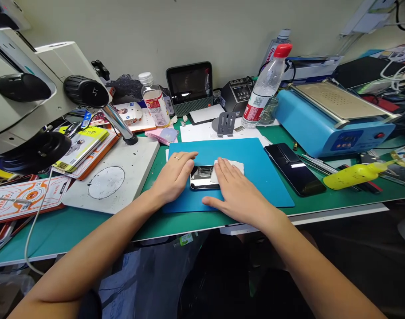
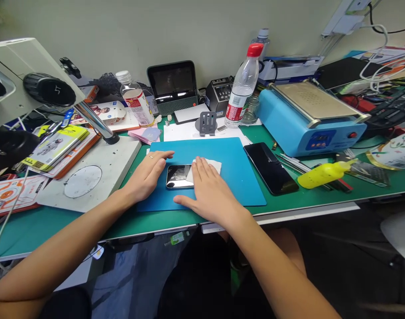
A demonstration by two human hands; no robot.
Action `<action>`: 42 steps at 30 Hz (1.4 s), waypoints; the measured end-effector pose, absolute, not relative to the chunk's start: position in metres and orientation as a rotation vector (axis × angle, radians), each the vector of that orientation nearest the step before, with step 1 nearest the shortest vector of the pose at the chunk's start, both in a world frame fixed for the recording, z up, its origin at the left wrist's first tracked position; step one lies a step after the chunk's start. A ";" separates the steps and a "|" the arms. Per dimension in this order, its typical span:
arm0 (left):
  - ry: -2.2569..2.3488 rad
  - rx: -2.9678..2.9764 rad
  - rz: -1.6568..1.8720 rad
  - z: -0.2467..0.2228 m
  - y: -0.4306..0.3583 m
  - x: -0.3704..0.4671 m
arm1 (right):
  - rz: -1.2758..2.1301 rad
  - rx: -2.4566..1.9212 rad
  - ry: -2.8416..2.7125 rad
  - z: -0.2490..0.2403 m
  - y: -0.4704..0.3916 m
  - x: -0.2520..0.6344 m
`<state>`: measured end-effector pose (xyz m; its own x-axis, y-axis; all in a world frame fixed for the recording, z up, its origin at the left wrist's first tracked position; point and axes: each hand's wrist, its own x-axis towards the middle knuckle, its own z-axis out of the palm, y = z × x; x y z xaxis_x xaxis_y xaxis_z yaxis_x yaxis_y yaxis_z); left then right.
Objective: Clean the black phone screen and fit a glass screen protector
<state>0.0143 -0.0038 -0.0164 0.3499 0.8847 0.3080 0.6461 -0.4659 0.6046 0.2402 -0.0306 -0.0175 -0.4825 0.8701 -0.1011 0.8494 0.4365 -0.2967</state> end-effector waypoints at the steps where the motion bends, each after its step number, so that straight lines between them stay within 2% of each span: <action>1: 1.335 2.239 0.877 -0.017 -0.004 0.014 | 0.509 -1.551 -2.598 -0.017 -0.026 0.233; 7: 1.265 2.211 0.895 -0.023 -0.004 0.014 | 0.648 -1.350 -2.560 -0.013 -0.013 0.190; 16: 1.283 2.186 0.915 -0.023 -0.002 0.013 | 0.450 -1.081 -2.649 -0.025 -0.059 0.191; 24: 1.317 2.188 0.894 -0.019 -0.003 0.013 | 0.401 -1.331 -2.670 -0.022 -0.064 0.264; 30: 1.305 2.187 0.909 -0.015 -0.003 0.013 | 0.470 -1.533 -2.604 -0.016 -0.037 0.246; 37: 1.281 2.136 0.976 -0.019 -0.001 0.009 | 0.592 -1.329 -2.541 -0.015 -0.022 0.176; 42: 1.300 2.144 0.976 -0.020 -0.003 0.007 | 0.516 -1.167 -2.632 -0.022 -0.045 0.186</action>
